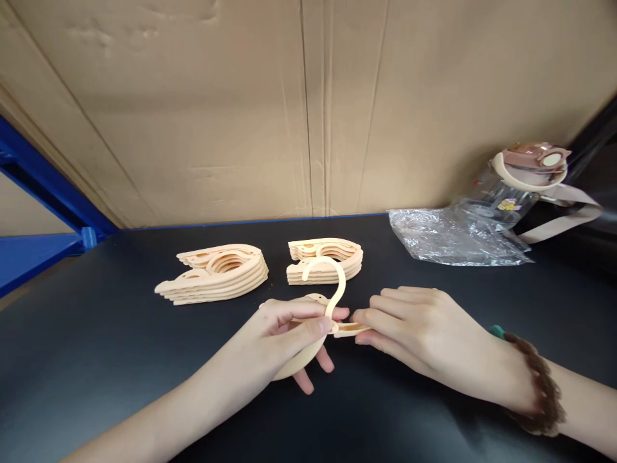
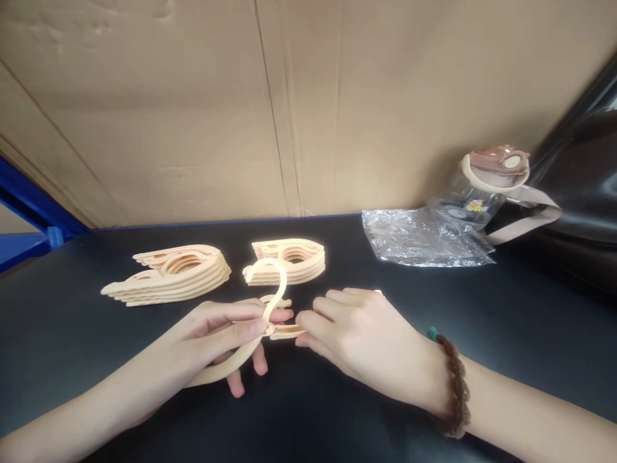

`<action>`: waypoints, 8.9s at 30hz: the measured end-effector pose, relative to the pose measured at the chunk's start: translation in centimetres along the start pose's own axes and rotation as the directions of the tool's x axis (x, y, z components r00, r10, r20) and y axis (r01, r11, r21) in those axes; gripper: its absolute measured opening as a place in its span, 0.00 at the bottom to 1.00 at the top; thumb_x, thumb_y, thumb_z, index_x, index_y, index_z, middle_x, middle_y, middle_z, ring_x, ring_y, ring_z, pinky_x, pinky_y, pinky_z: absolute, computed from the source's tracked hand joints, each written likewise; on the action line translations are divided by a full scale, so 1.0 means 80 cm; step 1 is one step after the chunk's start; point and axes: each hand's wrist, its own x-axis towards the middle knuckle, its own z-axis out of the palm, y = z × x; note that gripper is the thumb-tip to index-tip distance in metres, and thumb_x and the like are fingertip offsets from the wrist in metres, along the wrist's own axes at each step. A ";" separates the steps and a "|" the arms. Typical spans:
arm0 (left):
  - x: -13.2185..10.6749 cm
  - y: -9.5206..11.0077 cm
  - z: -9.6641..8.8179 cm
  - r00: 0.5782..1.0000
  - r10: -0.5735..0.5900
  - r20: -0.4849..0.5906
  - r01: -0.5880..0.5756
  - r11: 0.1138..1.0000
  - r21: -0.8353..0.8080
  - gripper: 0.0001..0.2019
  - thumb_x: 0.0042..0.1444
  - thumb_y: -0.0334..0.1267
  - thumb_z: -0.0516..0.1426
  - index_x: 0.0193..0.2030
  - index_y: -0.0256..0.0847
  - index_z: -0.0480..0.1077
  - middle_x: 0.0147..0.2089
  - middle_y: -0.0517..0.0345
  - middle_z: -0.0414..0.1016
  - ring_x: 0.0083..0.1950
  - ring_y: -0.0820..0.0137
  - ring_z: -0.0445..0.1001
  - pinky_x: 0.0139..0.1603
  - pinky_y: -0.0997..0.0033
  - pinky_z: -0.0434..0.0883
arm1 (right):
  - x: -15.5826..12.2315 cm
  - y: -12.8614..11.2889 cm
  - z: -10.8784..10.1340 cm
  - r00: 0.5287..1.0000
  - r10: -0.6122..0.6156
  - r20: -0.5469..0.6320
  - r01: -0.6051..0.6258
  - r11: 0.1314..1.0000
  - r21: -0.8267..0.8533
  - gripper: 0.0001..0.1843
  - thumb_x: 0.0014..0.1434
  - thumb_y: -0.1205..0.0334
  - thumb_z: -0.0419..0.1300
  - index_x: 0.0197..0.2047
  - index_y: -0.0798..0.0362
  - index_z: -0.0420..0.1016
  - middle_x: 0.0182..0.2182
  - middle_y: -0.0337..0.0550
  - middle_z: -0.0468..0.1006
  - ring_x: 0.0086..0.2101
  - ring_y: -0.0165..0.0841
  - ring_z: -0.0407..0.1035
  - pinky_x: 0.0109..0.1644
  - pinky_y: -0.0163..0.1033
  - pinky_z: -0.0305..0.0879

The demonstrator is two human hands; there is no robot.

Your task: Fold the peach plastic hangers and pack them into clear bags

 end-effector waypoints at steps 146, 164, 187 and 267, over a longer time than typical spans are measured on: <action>-0.019 -0.013 0.015 0.730 0.628 0.270 -0.155 -0.233 0.960 0.16 0.72 0.36 0.42 0.39 0.37 0.68 0.31 0.56 0.69 0.26 0.65 0.71 0.22 0.67 0.66 | -0.003 0.011 -0.023 0.959 0.099 0.265 -0.158 0.965 0.211 0.08 0.64 0.71 0.54 0.33 0.53 0.70 0.30 0.37 0.70 0.33 0.32 0.66 0.41 0.38 0.62; -0.017 -0.032 0.011 0.843 0.481 0.240 -0.400 0.264 0.877 0.10 0.65 0.31 0.43 0.31 0.45 0.51 0.25 0.66 0.59 0.21 0.72 0.59 0.24 0.71 0.54 | -0.010 -0.004 -0.015 0.958 -0.039 0.284 -0.004 0.989 0.149 0.11 0.71 0.70 0.49 0.35 0.53 0.66 0.33 0.38 0.69 0.28 0.29 0.61 0.29 0.38 0.53; -0.008 -0.037 0.006 0.805 0.530 0.268 -0.377 0.108 0.920 0.17 0.73 0.48 0.42 0.32 0.45 0.52 0.23 0.67 0.64 0.19 0.72 0.63 0.20 0.73 0.52 | -0.009 -0.004 -0.011 0.982 -0.047 0.184 0.015 0.985 0.172 0.14 0.72 0.68 0.47 0.33 0.54 0.66 0.30 0.39 0.69 0.28 0.30 0.60 0.30 0.36 0.53; -0.010 -0.028 0.005 0.696 0.630 0.345 -0.332 -0.143 0.932 0.10 0.68 0.30 0.48 0.36 0.37 0.67 0.33 0.56 0.70 0.32 0.65 0.64 0.27 0.67 0.62 | -0.032 0.079 -0.032 0.927 0.323 0.189 -0.233 0.894 -0.383 0.20 0.69 0.45 0.51 0.45 0.53 0.73 0.35 0.43 0.77 0.30 0.39 0.74 0.30 0.42 0.62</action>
